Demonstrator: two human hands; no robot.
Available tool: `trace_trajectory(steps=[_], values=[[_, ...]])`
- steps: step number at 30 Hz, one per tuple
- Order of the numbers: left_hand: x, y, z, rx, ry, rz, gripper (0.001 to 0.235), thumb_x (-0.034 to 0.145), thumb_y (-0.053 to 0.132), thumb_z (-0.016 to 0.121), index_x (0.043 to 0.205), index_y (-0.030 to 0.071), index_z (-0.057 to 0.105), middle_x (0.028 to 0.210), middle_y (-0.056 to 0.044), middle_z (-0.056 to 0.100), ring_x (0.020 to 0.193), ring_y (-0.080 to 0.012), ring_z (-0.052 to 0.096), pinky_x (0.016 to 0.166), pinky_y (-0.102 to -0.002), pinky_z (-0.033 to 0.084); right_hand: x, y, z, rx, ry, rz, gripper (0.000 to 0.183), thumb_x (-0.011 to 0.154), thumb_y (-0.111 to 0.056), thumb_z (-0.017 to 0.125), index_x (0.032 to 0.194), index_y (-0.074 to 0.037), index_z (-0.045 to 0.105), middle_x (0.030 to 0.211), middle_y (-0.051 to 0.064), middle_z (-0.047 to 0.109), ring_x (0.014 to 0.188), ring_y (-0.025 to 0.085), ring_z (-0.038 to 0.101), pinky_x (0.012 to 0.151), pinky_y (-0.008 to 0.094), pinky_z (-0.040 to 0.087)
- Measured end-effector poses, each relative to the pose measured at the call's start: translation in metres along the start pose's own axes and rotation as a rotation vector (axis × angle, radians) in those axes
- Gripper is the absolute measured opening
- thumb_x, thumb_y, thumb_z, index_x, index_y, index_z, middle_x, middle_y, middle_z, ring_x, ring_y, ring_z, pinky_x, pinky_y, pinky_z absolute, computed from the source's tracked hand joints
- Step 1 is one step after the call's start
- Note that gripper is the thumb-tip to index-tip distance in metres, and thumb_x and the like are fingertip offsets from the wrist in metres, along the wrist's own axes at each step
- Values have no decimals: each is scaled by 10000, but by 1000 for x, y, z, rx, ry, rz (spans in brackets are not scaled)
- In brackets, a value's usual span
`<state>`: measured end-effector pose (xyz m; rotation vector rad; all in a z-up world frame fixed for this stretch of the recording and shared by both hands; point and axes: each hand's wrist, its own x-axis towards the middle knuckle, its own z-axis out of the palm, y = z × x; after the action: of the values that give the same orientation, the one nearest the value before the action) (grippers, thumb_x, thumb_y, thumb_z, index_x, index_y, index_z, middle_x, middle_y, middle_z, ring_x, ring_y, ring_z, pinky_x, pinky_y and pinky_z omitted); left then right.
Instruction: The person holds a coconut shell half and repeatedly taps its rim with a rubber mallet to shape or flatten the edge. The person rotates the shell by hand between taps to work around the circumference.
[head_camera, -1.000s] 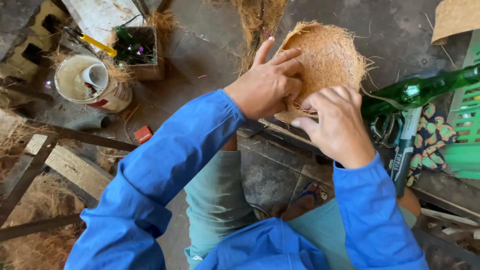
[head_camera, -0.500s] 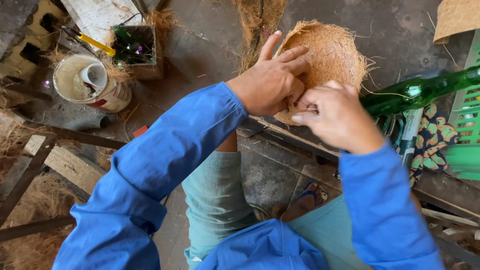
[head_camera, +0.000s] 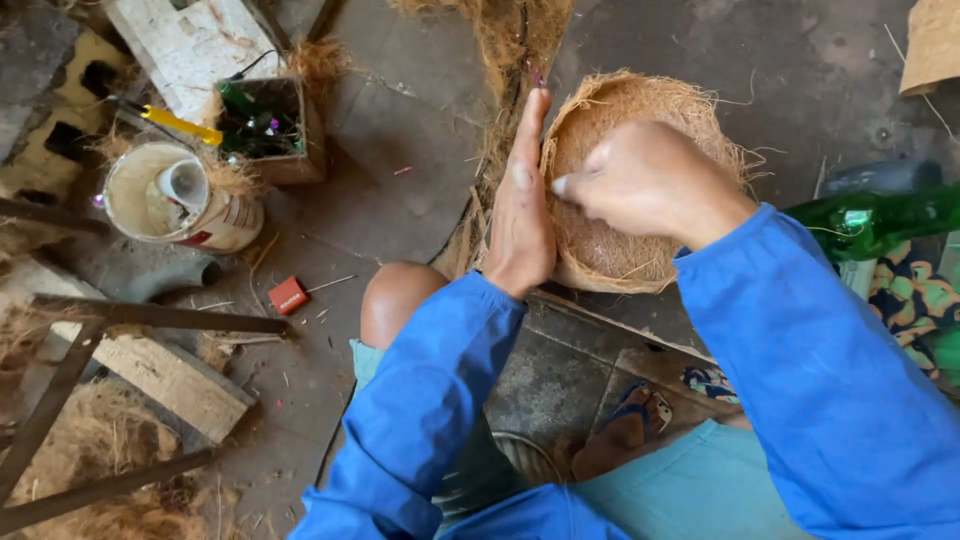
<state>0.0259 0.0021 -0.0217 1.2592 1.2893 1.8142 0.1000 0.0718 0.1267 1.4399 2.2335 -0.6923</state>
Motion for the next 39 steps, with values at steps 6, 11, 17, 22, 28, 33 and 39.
trace_trajectory(steps=[6,11,17,22,28,33,39], values=[[0,7,-2,23,-45,16,861,1016,780,45,1620,170,100,1680,-158,279,1612,-310,279,1384,-503,228,5,-6,8,-55,-39,-36,445,840,-232,577,455,-89,404,440,78,347,450,225,323,463,410,256],[1,8,-1,18,-35,31,843,1036,755,46,1622,153,122,1673,-160,310,1609,-305,315,1397,-494,251,-1,2,6,-166,-102,-90,435,858,-274,551,498,-53,449,482,128,437,498,273,392,528,453,324],[2,9,-1,-7,-12,16,836,1042,736,50,1617,139,156,1649,-147,358,1589,-269,350,1391,-451,266,-8,11,12,-323,-150,-102,493,890,-359,517,491,-80,445,483,124,490,500,292,452,558,457,354],[7,10,-7,-35,-40,24,868,1031,756,64,1610,118,167,1653,-153,335,1590,-281,330,1385,-476,255,-5,9,1,-427,-242,-74,505,892,-488,580,583,-89,595,630,147,660,660,345,613,632,452,413],[17,8,-13,-59,-132,17,894,1010,781,54,1604,127,185,1665,-168,317,1614,-311,285,1399,-486,198,18,-5,-14,113,-29,89,461,988,-373,580,666,-82,735,634,64,716,548,205,583,610,366,442],[16,6,-13,-39,-141,-28,964,961,823,-2,1601,121,166,1666,-174,297,1604,-343,296,1384,-521,221,32,-5,-13,-65,-74,37,422,871,-321,555,557,-97,728,463,108,588,473,252,522,520,417,347],[14,5,-10,-10,-122,-5,908,1008,782,23,1600,114,189,1661,-170,322,1617,-325,295,1405,-488,246,76,31,10,-822,-47,-599,269,924,-276,442,932,-152,680,667,107,682,600,322,631,492,481,340]])
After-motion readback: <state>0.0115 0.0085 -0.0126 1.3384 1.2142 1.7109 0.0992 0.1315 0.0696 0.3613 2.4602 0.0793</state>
